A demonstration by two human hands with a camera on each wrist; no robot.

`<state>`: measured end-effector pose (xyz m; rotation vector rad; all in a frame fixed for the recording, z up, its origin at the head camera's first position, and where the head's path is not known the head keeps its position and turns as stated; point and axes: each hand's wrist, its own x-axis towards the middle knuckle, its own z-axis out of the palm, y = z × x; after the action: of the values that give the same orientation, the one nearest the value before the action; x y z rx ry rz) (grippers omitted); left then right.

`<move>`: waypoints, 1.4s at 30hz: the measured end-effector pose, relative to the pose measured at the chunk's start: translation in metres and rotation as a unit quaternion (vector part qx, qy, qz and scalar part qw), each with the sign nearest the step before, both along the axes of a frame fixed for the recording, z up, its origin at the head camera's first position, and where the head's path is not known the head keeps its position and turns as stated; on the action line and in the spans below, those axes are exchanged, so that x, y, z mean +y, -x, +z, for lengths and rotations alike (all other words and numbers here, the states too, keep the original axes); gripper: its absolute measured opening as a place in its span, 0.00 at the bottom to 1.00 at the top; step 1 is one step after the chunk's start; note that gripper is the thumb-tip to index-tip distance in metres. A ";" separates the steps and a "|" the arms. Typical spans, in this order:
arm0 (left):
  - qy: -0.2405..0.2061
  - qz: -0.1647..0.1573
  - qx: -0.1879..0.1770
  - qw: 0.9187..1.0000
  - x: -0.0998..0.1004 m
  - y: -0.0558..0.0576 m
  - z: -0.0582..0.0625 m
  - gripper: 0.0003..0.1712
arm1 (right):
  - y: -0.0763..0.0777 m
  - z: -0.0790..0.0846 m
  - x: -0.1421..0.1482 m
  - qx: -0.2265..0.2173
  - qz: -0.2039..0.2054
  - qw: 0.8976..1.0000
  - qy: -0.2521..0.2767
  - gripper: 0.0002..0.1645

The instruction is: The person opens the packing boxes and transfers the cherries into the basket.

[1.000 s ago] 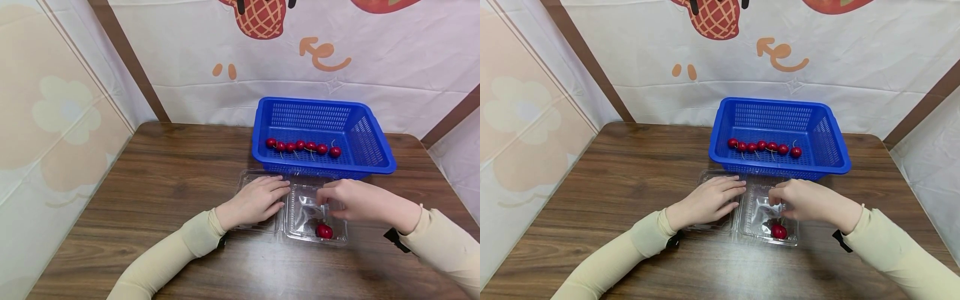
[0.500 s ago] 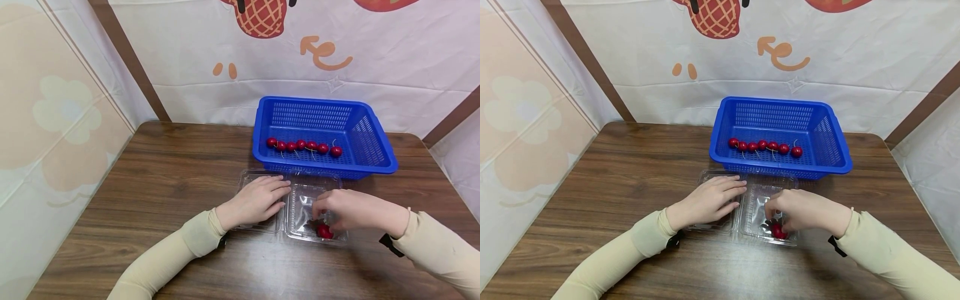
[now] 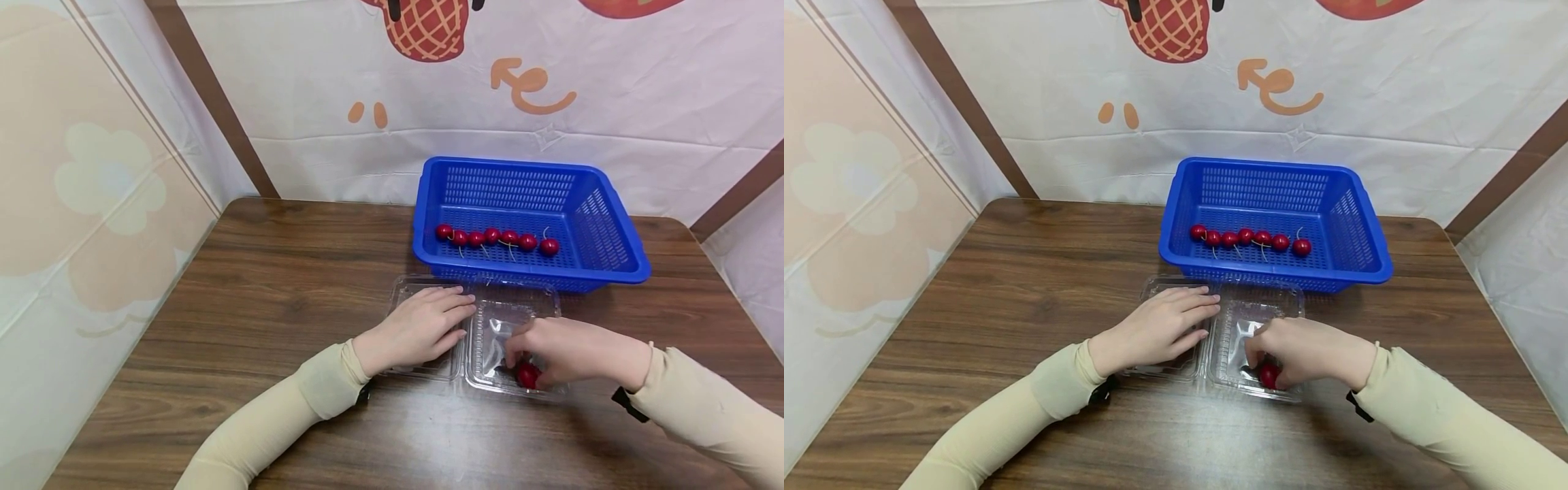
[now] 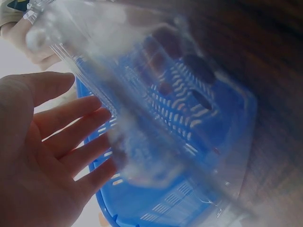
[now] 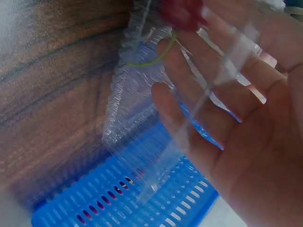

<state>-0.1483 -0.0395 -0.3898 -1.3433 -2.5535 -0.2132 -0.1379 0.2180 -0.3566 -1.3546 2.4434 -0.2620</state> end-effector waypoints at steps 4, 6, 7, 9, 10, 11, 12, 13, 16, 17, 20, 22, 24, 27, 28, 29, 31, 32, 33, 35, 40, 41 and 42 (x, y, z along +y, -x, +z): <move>-0.001 -0.002 -0.001 1.000 0.000 0.000 0.000 0.23 | 0.001 -0.003 -0.001 0.005 0.000 1.000 -0.004 0.21; -0.002 -0.003 -0.001 1.000 0.000 0.000 0.000 0.23 | 0.001 -0.004 -0.001 0.008 0.001 1.000 -0.003 0.21; -0.002 -0.003 -0.001 1.000 0.000 0.000 0.000 0.23 | 0.001 -0.004 -0.001 0.008 0.002 1.000 -0.002 0.21; -0.003 -0.003 -0.001 1.000 0.000 0.000 0.000 0.23 | 0.002 -0.004 -0.001 0.008 0.004 1.000 -0.001 0.21; -0.003 -0.003 -0.002 1.000 0.000 -0.001 0.000 0.23 | 0.003 -0.005 0.000 0.009 0.005 1.000 0.000 0.20; -0.003 -0.003 -0.002 1.000 0.000 -0.001 0.000 0.23 | 0.003 -0.005 0.000 0.010 0.008 1.000 0.003 0.20; -0.003 -0.003 -0.003 1.000 0.000 -0.001 0.000 0.23 | 0.003 -0.006 0.000 0.012 0.011 1.000 0.006 0.19; -0.004 -0.004 -0.003 1.000 0.000 -0.001 0.001 0.23 | 0.004 -0.006 0.000 0.014 0.015 1.000 0.009 0.19; -0.005 -0.003 -0.004 1.000 0.000 -0.001 0.001 0.23 | 0.004 -0.009 0.001 0.019 0.028 0.999 0.021 0.18; -0.004 -0.003 -0.004 1.000 0.000 -0.001 0.001 0.23 | 0.004 -0.010 0.001 0.020 0.031 0.999 0.024 0.18; 0.001 0.000 -0.003 1.000 0.000 -0.002 0.001 0.23 | 0.005 -0.011 0.001 0.019 0.037 0.999 0.030 0.17; 0.003 0.001 -0.002 1.000 0.000 -0.002 0.001 0.23 | 0.005 -0.012 0.001 0.017 0.040 0.999 0.032 0.17; 0.003 0.001 -0.001 1.000 0.000 -0.002 0.001 0.24 | 0.004 -0.012 0.001 0.017 0.040 0.999 0.033 0.17; -0.001 -0.002 -0.001 1.000 0.000 -0.001 0.000 0.24 | 0.004 -0.013 0.001 0.018 0.040 0.998 0.035 0.17; -0.002 -0.003 -0.001 1.000 0.000 -0.001 0.000 0.24 | 0.004 -0.013 0.002 0.019 0.040 0.998 0.036 0.17; -0.003 -0.004 -0.002 1.000 0.000 -0.001 0.000 0.24 | 0.004 -0.013 0.002 0.019 0.039 0.998 0.035 0.17; -0.004 -0.005 -0.004 1.000 0.000 -0.001 0.000 0.24 | 0.004 -0.013 0.002 0.019 0.037 0.999 0.035 0.17; -0.004 -0.006 -0.004 1.000 0.000 -0.001 0.000 0.24 | 0.004 -0.013 0.002 0.019 0.036 0.999 0.034 0.17; -0.004 -0.006 -0.005 1.000 0.000 0.000 0.000 0.24 | 0.004 -0.013 0.002 0.018 0.034 0.999 0.033 0.17; -0.004 -0.006 -0.006 1.000 0.000 0.000 0.000 0.24 | 0.004 -0.013 0.001 0.017 0.031 0.999 0.030 0.17; -0.001 -0.007 -0.004 1.000 0.000 0.001 0.000 0.24 | 0.005 -0.013 0.001 0.015 0.028 0.999 0.024 0.16; 0.000 -0.006 -0.003 1.000 0.000 0.001 -0.001 0.24 | 0.005 -0.013 0.000 0.015 0.029 0.999 0.024 0.16; 0.001 -0.005 -0.003 1.000 0.000 0.001 -0.001 0.24 | 0.005 -0.013 0.000 0.016 0.030 0.999 0.024 0.16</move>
<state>-0.1489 -0.0394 -0.3904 -1.3591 -2.5533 -0.2171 -0.1431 0.2182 -0.3692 -1.4616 2.4317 -0.2890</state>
